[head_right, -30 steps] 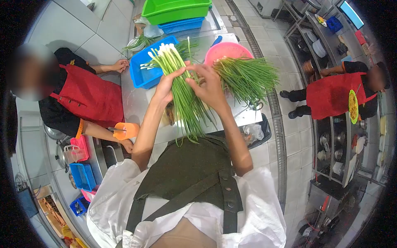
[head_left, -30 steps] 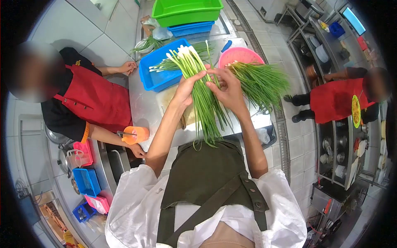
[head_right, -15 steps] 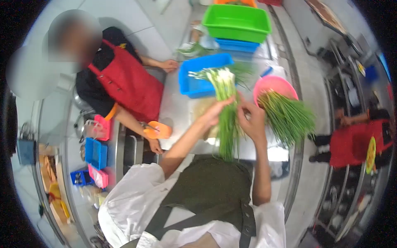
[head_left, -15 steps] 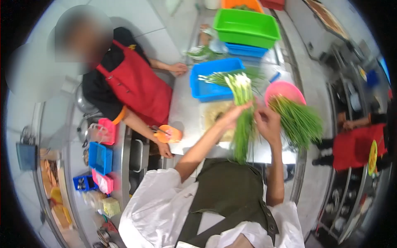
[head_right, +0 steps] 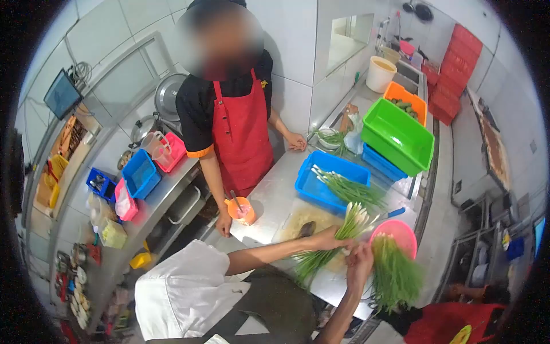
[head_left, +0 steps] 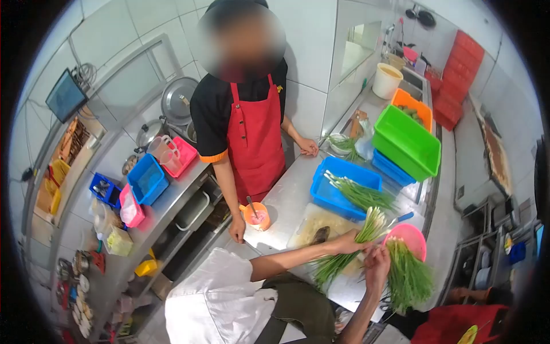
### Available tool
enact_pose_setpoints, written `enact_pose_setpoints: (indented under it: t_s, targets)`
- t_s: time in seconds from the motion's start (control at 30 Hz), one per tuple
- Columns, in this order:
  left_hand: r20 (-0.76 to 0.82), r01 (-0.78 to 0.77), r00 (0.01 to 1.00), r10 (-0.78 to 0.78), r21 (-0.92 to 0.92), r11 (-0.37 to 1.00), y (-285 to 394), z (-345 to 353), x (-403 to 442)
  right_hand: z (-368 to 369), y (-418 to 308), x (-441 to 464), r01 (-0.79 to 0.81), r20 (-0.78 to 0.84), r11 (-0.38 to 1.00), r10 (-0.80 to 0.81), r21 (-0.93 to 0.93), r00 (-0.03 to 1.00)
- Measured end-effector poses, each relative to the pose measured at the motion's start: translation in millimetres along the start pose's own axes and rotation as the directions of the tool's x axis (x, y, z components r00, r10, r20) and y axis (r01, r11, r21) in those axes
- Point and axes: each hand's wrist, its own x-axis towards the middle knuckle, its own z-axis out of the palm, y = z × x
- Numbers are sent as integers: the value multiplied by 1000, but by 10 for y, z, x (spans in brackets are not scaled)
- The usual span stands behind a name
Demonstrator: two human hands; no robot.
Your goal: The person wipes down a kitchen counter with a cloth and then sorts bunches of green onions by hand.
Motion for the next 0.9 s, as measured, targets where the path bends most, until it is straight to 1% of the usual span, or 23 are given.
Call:
enact_pose_setpoints:
  t_s: [0.03, 0.07, 0.1, 0.17, 0.2, 0.27, 0.3, 0.33, 0.37, 0.4, 0.47, 0.5, 0.53, 0.57, 0.63, 0.67, 0.7, 0.73, 0.77, 0.8, 0.83, 0.87, 0.9]
  targets:
    - [-4, -5, 1000, 6, 52, 999, -24, 9, 13, -126, 16, 28, -32, 10, 991, 33, -126, 999]
    - [-39, 6, 999, -4, 59, 998, 12, 28, 0, -51, -61, -20, 17, -22, 937, -27, -349, 999]
    - [-48, -19, 999, 21, 52, 998, 6, 55, 0, 31, -111, -91, 55, -43, 833, -94, -551, 995]
    - [-31, 84, 996, -82, 59, 995, 26, 57, -20, -174, 34, -69, 252, 148, 666, -209, -702, 967]
    - [-41, 71, 997, -69, 57, 996, 60, 50, -43, -264, 60, -60, 204, 141, 682, -147, -702, 979]
    - [52, 36, 998, -47, 188, 982, 241, 83, -142, -303, 78, -66, 216, 173, 674, -131, -706, 976]
    - [46, 35, 998, -45, 187, 982, 230, 85, -147, -327, 85, -89, 214, 187, 671, -113, -710, 976]
    - [72, 41, 996, -56, 194, 980, 198, 104, -140, -347, 60, -103, 127, 172, 729, -13, -672, 985]
    - [98, 47, 993, -68, 202, 978, 146, 136, -129, -399, 97, -96, 131, 178, 728, -12, -673, 984]
    - [62, 32, 997, -49, 252, 967, -72, 154, -59, -472, 154, -82, 125, 179, 766, -12, -630, 984]
    - [51, 48, 997, -61, 225, 973, -29, 184, -122, -512, 206, -92, 94, 174, 822, 6, -561, 985]
    - [50, 64, 996, -76, 201, 977, -10, 191, -143, -517, 236, -86, 96, 179, 822, 7, -561, 984]
    - [2, 60, 998, -64, 315, 947, -112, 180, -125, -493, 249, -108, 0, 75, 863, 44, -505, 996]
    - [1, 62, 998, -65, 315, 947, -262, 192, -104, -451, 248, -149, -95, -30, 895, 91, -437, 995]
    - [-62, 109, 994, -95, 289, 951, -410, 204, -93, -337, 208, -175, -104, -28, 903, 102, -416, 994]
    - [-67, 156, 987, -143, 245, 957, -394, 211, -118, -300, 204, -197, -32, 22, 875, 49, -483, 999]
    - [-69, 159, 987, -147, 246, 956, -419, 199, -126, -272, 202, -215, 42, 77, 838, 0, -544, 997]
    - [-57, 150, 988, -142, 206, 967, -439, 193, -136, -265, 179, -223, 39, 77, 839, 4, -542, 997]
    - [-44, 142, 990, -137, 165, 976, -463, 197, -152, -280, 143, -228, 82, 119, 780, -10, -620, 993]
    - [-44, 146, 989, -140, 165, 975, -483, 206, -165, -288, 134, -237, 127, 160, 714, -22, -688, 987]
    - [-88, 181, 981, -174, 85, 980, -393, 226, -195, -299, 183, -225, 127, 159, 716, -22, -687, 987]
    - [-127, 210, 970, -208, 3, 978, -335, 239, -209, -331, 262, -191, 229, 190, 649, -131, -726, 973]
    - [-126, 209, 970, -207, 4, 978, -327, 238, -209, -355, 322, -168, 323, 229, 567, -233, -757, 945]
